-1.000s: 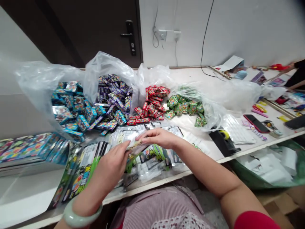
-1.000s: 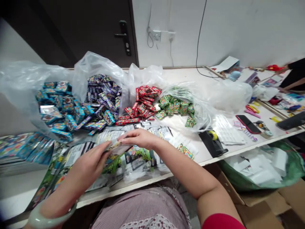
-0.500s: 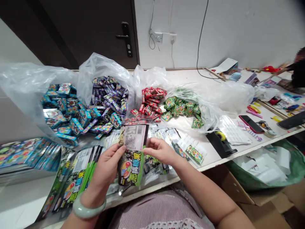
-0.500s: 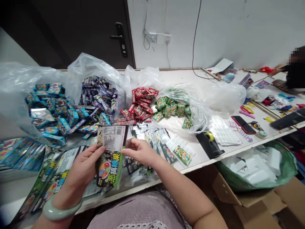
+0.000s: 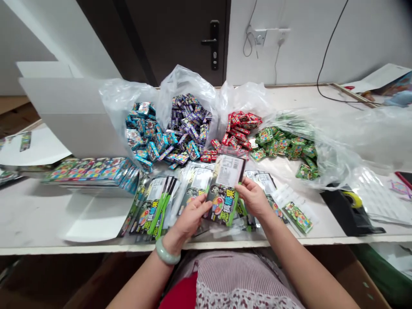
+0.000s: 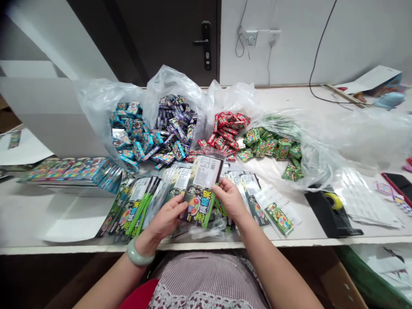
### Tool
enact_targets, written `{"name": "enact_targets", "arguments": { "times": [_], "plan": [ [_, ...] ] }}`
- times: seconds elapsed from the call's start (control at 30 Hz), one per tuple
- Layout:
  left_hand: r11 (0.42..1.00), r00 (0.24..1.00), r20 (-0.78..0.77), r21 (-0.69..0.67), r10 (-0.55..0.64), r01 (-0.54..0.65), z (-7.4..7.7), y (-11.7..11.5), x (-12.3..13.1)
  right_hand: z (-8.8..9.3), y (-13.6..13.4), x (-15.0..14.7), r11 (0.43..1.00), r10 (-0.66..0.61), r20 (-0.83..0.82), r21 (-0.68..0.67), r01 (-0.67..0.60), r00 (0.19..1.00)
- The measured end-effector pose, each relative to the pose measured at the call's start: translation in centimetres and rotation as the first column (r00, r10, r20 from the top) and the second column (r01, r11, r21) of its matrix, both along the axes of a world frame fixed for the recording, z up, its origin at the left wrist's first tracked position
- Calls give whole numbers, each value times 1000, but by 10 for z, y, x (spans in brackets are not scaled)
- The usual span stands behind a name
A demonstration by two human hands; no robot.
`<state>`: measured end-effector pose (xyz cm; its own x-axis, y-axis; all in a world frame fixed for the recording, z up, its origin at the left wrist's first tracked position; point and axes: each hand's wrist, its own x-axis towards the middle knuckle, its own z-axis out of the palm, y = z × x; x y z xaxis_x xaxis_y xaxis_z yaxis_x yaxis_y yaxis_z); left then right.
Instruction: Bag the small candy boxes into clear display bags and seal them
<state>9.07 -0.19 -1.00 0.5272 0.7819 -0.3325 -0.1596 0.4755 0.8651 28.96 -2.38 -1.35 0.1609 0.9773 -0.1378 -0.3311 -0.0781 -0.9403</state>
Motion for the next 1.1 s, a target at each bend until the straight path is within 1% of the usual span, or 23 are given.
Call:
{"name": "enact_targets", "arguments": {
  "times": [0.07,0.13,0.2,0.27,0.33,0.37,0.4,0.47,0.53,0.57,0.63,0.7,0.73,0.8,0.87,0.9,1.0,1.03,1.07,1.1],
  "plan": [
    [990,994,-78,122,78,-68,4,7,2,-3,-4,-2,1000,5,33,-2,-5,999],
    [961,980,-140,259,141,-101,11,12,3,-5,-8,-2,1000,27,52,-8,-27,998],
    [936,976,-168,343,139,-75,16,13,6,-7,-12,-2,999,35,53,-8,-34,998],
    [930,979,-180,368,100,-27,17,11,9,-6,-15,0,1000,19,62,-4,-19,998],
    [929,978,-192,370,83,-6,16,7,13,-5,-18,1,1000,-3,80,8,3,997],
    [929,977,-192,369,98,-21,15,5,15,-4,-19,1,1000,-6,92,19,4,996],
    [929,975,-180,366,129,-55,15,4,16,-2,-21,1,999,8,105,30,-12,994],
    [934,977,-116,330,181,-134,13,2,18,0,-25,-1,996,79,133,33,-84,988],
    [957,984,-6,234,177,-171,12,0,19,1,-30,-4,986,165,139,5,-167,976],
    [972,986,51,170,156,-162,11,-1,19,1,-33,-5,980,198,130,-12,-198,972],
    [993,986,130,39,108,-114,8,-2,18,-1,-36,-5,973,232,97,-36,-229,968],
    [993,981,157,-22,117,-115,5,-2,18,-5,-39,-5,968,249,76,-55,-245,966],
    [990,978,151,-12,142,-142,5,-2,19,-7,-41,-5,965,260,69,-68,-255,963],
    [972,967,134,63,215,-225,4,-1,23,-11,-45,-6,954,291,46,-97,-285,956],
    [951,956,128,127,266,-281,4,-1,26,-15,-53,-6,939,326,17,-117,-322,945],
    [949,954,132,130,271,-287,4,-2,28,-17,-57,-5,933,341,7,-124,-337,940],
    [966,964,134,88,229,-242,2,-8,30,-16,-68,1,917,380,2,-133,-377,925],
    [970,969,123,96,213,-225,2,-10,30,-14,-71,4,922,371,17,-124,-366,929],
    [970,975,106,123,196,-208,2,-12,29,-11,-72,8,939,333,47,-102,-327,942],
    [969,980,86,161,177,-189,3,-14,28,-6,-73,12,963,268,92,-69,-262,959]
  ]
}}
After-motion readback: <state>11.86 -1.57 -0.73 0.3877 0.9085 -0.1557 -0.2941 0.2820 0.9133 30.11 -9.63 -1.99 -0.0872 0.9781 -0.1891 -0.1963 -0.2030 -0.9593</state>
